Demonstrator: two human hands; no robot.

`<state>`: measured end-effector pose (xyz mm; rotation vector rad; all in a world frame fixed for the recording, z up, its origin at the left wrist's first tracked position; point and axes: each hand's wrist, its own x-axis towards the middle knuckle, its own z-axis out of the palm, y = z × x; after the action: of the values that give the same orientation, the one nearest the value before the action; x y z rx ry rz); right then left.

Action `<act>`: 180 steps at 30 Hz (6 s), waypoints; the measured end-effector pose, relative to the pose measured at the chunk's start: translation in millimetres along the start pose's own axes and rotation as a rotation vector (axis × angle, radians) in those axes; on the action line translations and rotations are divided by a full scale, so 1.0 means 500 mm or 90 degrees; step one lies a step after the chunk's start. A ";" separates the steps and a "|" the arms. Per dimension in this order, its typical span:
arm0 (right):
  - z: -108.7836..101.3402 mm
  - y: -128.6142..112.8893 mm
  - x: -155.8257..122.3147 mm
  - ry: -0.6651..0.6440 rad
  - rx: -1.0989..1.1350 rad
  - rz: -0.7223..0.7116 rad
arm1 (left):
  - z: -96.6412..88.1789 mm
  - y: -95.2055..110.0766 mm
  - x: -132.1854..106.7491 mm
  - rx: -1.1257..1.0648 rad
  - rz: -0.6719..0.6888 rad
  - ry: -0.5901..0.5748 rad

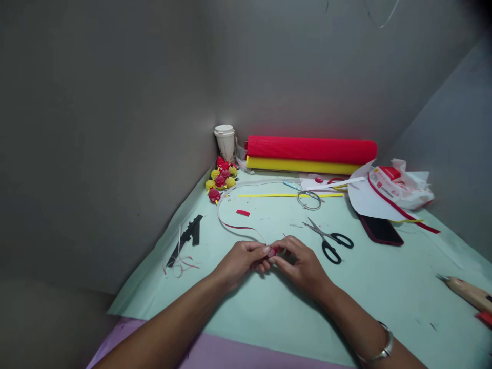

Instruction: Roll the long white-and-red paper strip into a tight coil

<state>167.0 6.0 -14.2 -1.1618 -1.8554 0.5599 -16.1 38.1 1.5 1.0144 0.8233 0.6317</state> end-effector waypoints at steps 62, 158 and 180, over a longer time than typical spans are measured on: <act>-0.024 0.017 0.000 -0.079 0.045 0.044 | -0.008 0.000 0.007 0.025 -0.034 -0.060; -0.007 -0.011 -0.002 -0.023 0.100 0.121 | 0.006 -0.002 0.006 0.125 0.044 0.007; -0.007 -0.008 -0.005 -0.040 0.062 0.066 | 0.003 -0.004 0.012 0.114 0.040 -0.006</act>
<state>168.6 1.6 -10.4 -1.1931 -1.8066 0.7449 -11.4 41.0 -1.8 1.2089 0.8529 0.6139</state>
